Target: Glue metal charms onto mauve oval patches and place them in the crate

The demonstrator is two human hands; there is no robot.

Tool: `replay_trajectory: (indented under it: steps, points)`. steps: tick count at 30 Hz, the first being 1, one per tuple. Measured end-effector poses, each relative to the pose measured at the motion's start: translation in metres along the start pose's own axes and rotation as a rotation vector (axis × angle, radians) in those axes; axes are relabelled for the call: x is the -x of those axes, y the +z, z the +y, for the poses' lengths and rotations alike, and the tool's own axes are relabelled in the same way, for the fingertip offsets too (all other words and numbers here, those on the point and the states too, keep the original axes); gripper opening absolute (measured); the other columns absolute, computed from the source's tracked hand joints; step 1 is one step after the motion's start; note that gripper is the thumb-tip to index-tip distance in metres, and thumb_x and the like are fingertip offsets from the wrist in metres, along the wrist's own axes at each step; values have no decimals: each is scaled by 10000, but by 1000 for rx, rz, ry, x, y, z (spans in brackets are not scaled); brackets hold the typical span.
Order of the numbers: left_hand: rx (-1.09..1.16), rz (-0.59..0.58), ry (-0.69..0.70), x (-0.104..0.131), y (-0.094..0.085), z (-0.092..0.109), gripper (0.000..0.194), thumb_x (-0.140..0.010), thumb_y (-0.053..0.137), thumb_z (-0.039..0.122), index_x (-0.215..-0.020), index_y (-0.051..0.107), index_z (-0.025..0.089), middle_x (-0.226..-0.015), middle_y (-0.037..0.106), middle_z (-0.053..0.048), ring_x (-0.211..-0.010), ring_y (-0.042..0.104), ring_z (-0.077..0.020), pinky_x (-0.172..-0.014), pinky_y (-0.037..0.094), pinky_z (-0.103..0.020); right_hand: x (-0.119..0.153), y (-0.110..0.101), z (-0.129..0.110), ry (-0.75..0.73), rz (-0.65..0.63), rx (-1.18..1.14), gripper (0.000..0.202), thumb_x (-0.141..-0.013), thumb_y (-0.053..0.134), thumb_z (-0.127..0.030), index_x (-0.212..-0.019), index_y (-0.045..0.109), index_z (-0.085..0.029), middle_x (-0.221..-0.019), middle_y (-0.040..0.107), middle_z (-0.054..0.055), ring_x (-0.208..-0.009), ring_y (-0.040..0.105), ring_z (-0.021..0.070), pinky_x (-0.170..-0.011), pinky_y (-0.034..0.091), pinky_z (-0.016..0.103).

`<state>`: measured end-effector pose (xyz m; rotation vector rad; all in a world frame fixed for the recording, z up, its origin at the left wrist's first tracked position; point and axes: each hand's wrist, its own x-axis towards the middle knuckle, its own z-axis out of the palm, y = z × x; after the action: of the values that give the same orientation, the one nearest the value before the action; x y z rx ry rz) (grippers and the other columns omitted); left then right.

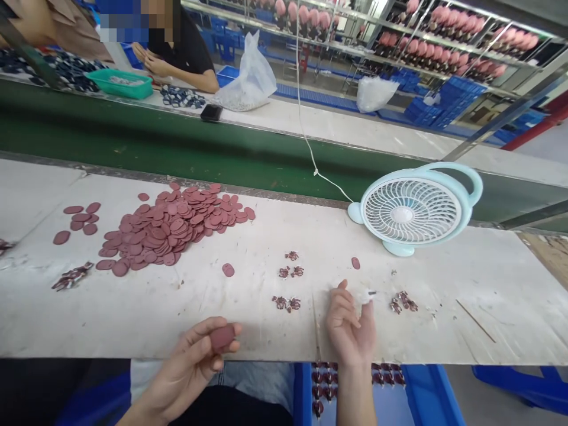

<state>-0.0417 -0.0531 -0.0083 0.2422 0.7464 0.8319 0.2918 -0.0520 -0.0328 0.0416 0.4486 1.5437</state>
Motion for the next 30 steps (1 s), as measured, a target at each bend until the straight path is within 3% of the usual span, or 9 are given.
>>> replay_trajectory:
  steps: [3,6,8,11,15,20,25,30]
  points:
    - [46,-79,-48,-3,1,-9,320,-774,847,273,-1082,784,217,-1143,790,-120,-939,762,-199,-634,551,-161,6,7,15,-11,59,111,279,-1004,450,-433,-1193,460,-228,-752,428,-52,-488,387,86,-375,364,179]
    - [55,-97,-38,-5,1,-15,398,-722,879,205,-1107,780,209,-1146,786,-104,-935,747,-170,-702,554,-165,27,11,50,-94,159,484,291,-990,524,-435,-1153,544,-195,-735,458,-55,-453,351,56,-365,365,153]
    - [23,-105,33,-7,4,-18,383,-679,901,178,-1046,795,202,-1034,804,-74,-812,730,-128,-701,549,-173,42,11,77,-95,229,716,331,-955,586,-485,-1089,609,-183,-694,442,-70,-421,288,33,-355,364,133]
    - [-145,-104,175,-9,9,-22,272,-719,873,172,-979,802,203,-862,799,-36,-719,698,-117,-684,550,-205,56,9,114,-28,293,887,394,-931,604,-549,-1047,668,-178,-685,430,-70,-433,212,23,-354,346,115]
    - [-434,-53,283,-8,12,-25,175,-886,725,251,-1037,799,199,-944,807,-73,-869,728,-187,-793,575,-287,60,7,147,1,305,958,426,-917,604,-598,-1027,699,-198,-703,453,-61,-452,181,25,-359,319,106]
    - [-435,-35,230,-5,11,-23,183,-916,685,282,-1065,751,198,-951,807,-76,-873,748,-189,-729,569,-260,59,6,166,-25,325,1003,438,-885,635,-624,-1013,694,-209,-697,489,-56,-437,244,19,-369,326,111]
    - [-453,-157,182,-4,16,-13,95,-873,728,230,-904,764,148,-845,764,-74,-740,733,-174,-705,568,-281,58,4,173,-52,316,1083,460,-853,659,-649,-1044,676,-231,-699,554,-45,-406,366,25,-367,361,127]
    - [-254,-148,206,-8,20,-20,64,-809,795,204,-840,765,156,-778,737,-43,-668,702,-153,-658,567,-274,56,-8,173,-92,291,1118,461,-828,685,-652,-1018,676,-232,-688,555,-49,-405,466,55,-371,421,173]
